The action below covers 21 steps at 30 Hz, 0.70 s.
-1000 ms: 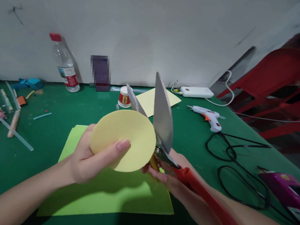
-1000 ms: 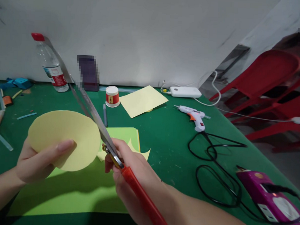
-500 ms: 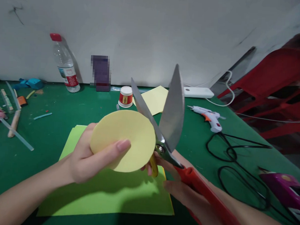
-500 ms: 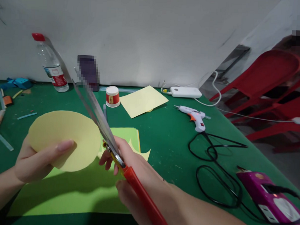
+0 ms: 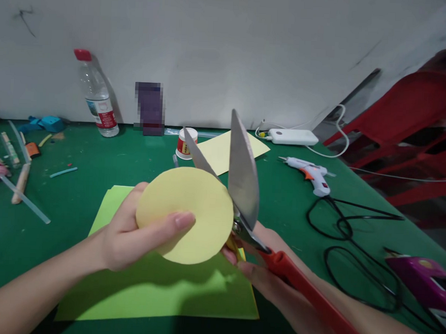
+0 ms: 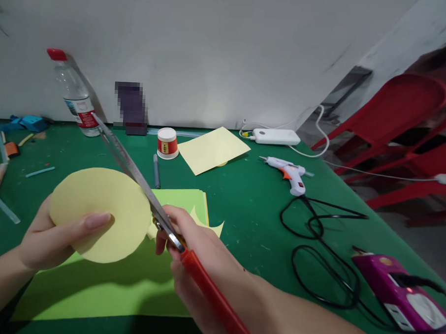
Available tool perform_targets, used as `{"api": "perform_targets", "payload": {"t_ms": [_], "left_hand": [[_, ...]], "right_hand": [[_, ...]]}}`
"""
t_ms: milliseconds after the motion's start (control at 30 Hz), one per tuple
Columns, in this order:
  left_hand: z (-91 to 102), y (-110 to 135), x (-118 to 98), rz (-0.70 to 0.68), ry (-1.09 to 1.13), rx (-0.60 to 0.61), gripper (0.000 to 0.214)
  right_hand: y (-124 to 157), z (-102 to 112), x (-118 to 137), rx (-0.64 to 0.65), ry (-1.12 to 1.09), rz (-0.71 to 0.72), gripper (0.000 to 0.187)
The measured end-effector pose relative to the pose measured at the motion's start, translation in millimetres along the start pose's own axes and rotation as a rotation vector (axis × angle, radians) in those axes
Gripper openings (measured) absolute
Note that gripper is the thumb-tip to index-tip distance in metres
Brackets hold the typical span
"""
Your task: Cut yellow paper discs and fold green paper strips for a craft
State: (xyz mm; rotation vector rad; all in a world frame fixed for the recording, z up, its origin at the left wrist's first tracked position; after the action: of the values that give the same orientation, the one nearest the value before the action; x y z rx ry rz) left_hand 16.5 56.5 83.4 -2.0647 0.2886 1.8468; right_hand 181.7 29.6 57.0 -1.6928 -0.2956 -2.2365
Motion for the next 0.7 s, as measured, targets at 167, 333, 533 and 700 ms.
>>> {"api": "perform_targets", "payload": {"t_ms": [167,333,533,700], "left_hand": [[-1.4,1,-1,-0.02,0.001,-0.02,0.017],[-1.7,-1,-2,-0.05,-0.05,-0.012,0.016],[-2.5,1,-3,-0.042,-0.056,-0.039,0.016],[-2.5,2,-2,-0.034,-0.025,-0.088,0.015]], "right_hand": [[0,-2,-1,-0.015,-0.005,0.008,0.036],[2,-2,-4,-0.036,-0.012,0.04,0.03],[0,-2,-3,-0.024,0.003,-0.01,0.024],[0,-1,5,-0.113,0.061,-0.089,0.012]]}}
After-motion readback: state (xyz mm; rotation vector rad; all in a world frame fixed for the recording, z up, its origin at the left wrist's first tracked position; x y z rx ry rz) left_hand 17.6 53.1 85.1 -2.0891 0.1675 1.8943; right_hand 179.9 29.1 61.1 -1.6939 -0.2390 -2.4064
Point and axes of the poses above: each hand's wrist, its own y-axis away from the middle knuckle, its own z-axis out of the back of the hand, x = y × z, the point moved 3 cm from there along -y, towards the middle knuckle, and after that the axes turned 10 degrees about -x, right-handed, at the moved point
